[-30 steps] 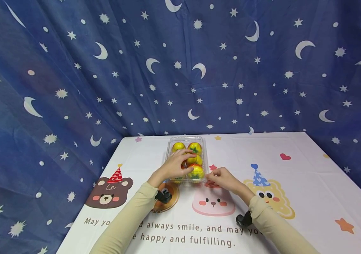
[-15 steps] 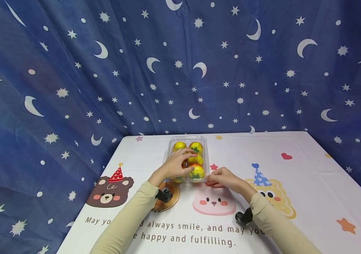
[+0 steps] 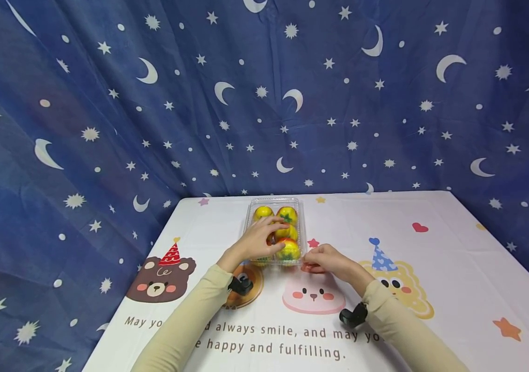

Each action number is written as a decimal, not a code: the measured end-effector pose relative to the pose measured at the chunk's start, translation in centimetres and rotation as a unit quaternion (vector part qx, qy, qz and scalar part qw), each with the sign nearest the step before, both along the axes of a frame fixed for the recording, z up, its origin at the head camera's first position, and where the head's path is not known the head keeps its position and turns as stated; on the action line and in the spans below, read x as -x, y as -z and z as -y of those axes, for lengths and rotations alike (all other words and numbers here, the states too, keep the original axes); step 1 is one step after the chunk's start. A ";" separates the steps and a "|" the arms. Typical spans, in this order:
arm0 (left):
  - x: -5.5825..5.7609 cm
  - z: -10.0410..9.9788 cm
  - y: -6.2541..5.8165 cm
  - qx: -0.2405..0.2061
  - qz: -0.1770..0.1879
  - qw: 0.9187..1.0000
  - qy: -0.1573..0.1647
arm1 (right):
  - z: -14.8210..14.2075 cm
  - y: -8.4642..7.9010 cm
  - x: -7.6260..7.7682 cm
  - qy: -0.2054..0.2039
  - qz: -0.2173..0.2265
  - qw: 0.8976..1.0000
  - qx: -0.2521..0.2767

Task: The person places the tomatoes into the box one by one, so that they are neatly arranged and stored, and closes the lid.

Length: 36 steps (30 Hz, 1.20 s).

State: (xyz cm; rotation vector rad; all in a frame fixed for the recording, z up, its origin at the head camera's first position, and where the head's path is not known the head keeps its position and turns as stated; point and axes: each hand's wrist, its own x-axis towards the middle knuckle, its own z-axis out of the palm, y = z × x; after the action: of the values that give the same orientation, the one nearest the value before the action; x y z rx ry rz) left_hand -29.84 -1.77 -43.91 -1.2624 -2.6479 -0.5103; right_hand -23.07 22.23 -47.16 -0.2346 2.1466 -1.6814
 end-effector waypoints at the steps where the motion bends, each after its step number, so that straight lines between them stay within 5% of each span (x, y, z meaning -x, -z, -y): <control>1: 0.0 0.0 0.0 0.000 0.000 1.000 0.000 | 0.1 -0.1 0.0 0.005 0.005 1.000 0.001; 8: 0.1 0.0 0.0 0.000 0.004 1.000 0.002 | 0.2 -0.2 0.2 0.022 0.042 0.999 0.024; 16: 0.1 0.0 0.0 0.000 -0.003 1.000 0.007 | -0.2 0.0 0.4 0.006 0.052 0.997 0.052; 36: 0.1 0.1 0.0 0.011 0.001 1.000 0.003 | 0.6 -0.1 0.4 0.045 0.077 0.993 0.074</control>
State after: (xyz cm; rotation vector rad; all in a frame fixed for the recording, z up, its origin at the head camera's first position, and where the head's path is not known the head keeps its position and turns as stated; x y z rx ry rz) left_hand -29.98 -1.83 -43.90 -1.2774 -2.6590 -0.4863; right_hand -23.46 21.65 -47.06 -0.0479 1.9503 -1.8480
